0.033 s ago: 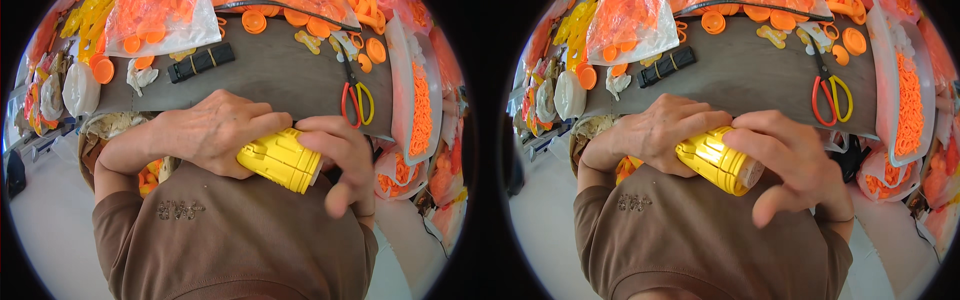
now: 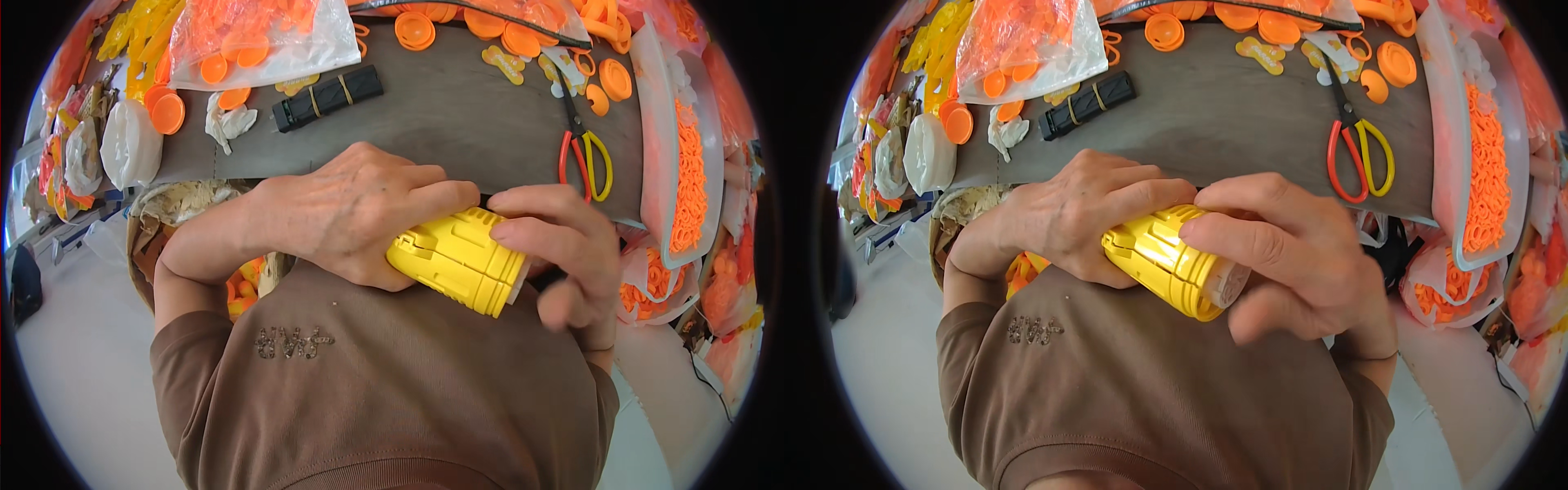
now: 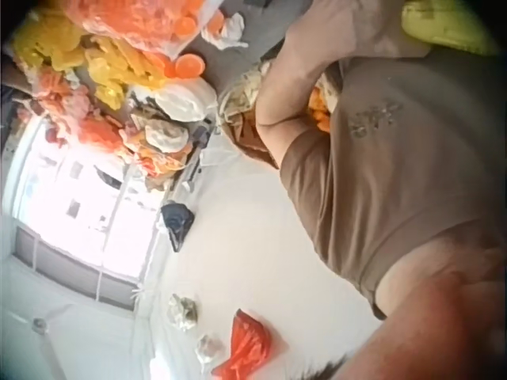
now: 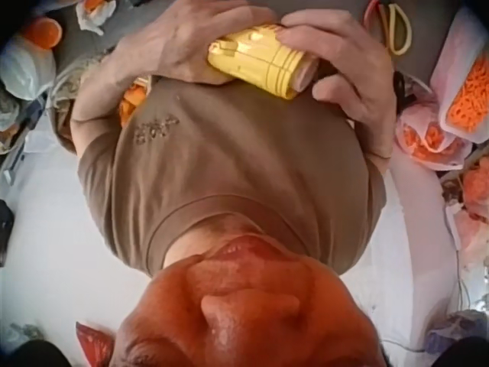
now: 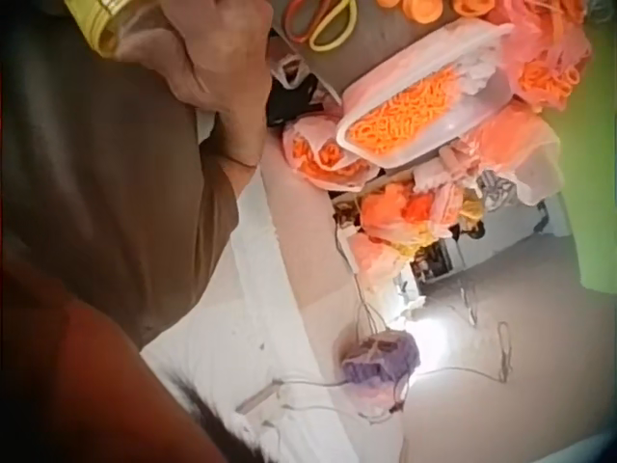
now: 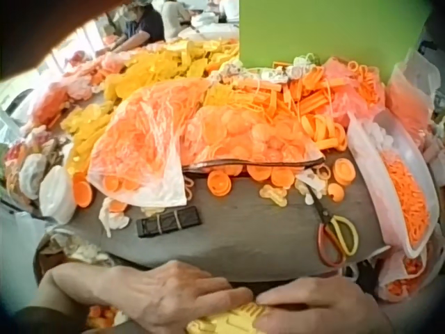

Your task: Assembling a yellow toy gun from various plastic parts and screws.

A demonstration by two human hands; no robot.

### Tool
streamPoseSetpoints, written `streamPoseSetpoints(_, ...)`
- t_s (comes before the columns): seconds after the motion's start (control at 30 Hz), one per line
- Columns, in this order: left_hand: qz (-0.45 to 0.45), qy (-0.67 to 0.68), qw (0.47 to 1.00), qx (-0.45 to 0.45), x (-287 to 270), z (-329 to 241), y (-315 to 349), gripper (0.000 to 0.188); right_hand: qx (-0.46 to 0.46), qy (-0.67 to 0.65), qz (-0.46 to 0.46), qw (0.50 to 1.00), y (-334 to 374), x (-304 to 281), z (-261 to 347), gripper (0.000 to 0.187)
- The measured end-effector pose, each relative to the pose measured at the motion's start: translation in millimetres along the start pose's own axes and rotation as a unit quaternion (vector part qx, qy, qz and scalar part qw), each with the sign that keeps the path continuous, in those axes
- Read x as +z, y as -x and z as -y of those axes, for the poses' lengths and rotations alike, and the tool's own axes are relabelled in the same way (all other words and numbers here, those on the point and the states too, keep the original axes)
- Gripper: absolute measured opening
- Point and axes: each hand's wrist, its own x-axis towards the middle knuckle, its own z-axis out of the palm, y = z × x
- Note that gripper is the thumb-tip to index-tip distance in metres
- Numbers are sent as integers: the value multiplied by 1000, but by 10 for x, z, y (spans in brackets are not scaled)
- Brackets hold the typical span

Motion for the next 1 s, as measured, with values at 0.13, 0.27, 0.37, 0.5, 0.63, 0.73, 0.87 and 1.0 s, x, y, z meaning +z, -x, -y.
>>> streamPoseSetpoints(0.13,4,29,999,39,76,-17,9,59,-18,-14,44,999,-78,-3,6,33)
streamPoseSetpoints(0.27,19,23,999,40,86,-41,21,57,-44,15,58,997,-89,38,-12,33)
streamPoseSetpoints(0.37,23,18,999,27,92,-57,30,57,-80,46,25,995,-76,69,-71,32)
streamPoseSetpoints(0.5,37,11,999,7,102,-45,34,55,-27,10,2,1000,-58,90,-81,29)
streamPoseSetpoints(0.63,28,15,999,14,120,-26,24,55,-58,9,10,998,-52,72,-140,26)
streamPoseSetpoints(0.73,15,-1,999,41,147,-13,30,60,-42,22,21,999,-68,67,-87,22)
streamPoseSetpoints(0.87,-1,-3,1000,26,166,-24,46,57,-25,-20,-14,999,-47,112,-130,22)
streamPoseSetpoints(1.0,37,15,999,9,113,-40,30,50,-51,-13,-8,999,-47,121,-98,24)
